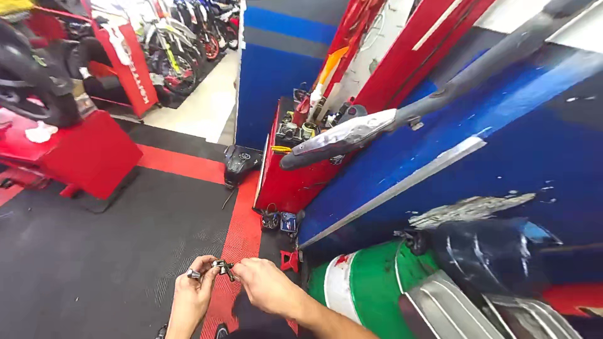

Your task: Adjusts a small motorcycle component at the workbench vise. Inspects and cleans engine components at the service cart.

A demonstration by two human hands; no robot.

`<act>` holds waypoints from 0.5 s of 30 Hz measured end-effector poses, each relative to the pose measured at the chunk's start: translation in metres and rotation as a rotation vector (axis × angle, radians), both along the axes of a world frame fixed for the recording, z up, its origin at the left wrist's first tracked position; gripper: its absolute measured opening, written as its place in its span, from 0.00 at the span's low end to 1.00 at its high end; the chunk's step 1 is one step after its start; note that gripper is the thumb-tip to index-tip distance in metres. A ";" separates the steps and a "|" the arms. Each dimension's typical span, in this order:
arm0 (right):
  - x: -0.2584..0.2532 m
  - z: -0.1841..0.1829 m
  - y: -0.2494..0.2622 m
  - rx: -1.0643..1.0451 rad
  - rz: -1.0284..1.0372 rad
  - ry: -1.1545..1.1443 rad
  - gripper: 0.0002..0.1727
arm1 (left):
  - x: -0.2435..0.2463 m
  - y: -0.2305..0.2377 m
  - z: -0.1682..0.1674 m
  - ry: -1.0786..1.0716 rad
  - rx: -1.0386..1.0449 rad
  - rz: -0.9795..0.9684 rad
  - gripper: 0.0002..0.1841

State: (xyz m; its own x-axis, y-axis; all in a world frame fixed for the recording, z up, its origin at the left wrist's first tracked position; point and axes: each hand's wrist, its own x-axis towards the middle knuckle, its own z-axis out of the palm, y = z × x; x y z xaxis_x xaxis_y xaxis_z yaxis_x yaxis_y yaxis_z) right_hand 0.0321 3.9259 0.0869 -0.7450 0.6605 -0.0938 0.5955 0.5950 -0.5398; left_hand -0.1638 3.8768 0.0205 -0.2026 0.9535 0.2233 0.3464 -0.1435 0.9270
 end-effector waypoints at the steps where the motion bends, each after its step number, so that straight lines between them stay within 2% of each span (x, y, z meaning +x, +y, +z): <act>1: -0.002 -0.003 0.031 0.039 0.045 -0.018 0.10 | -0.004 0.033 -0.001 0.003 -0.026 -0.025 0.11; 6: -0.011 -0.022 0.192 0.351 0.276 0.022 0.05 | -0.023 0.202 -0.006 -0.009 -0.198 -0.113 0.12; 9: -0.014 -0.017 0.284 0.407 0.299 0.051 0.05 | -0.030 0.290 0.006 -0.062 -0.300 -0.112 0.11; 10: -0.013 -0.012 0.316 0.378 0.267 0.080 0.05 | -0.032 0.320 0.012 -0.106 -0.310 -0.099 0.10; 12: -0.009 -0.001 0.374 0.191 0.124 0.163 0.08 | -0.037 0.374 0.021 -0.260 -0.296 -0.061 0.09; 15: -0.004 -0.019 0.451 -0.156 -0.108 0.304 0.17 | -0.036 0.449 0.028 -0.567 -0.201 -0.046 0.10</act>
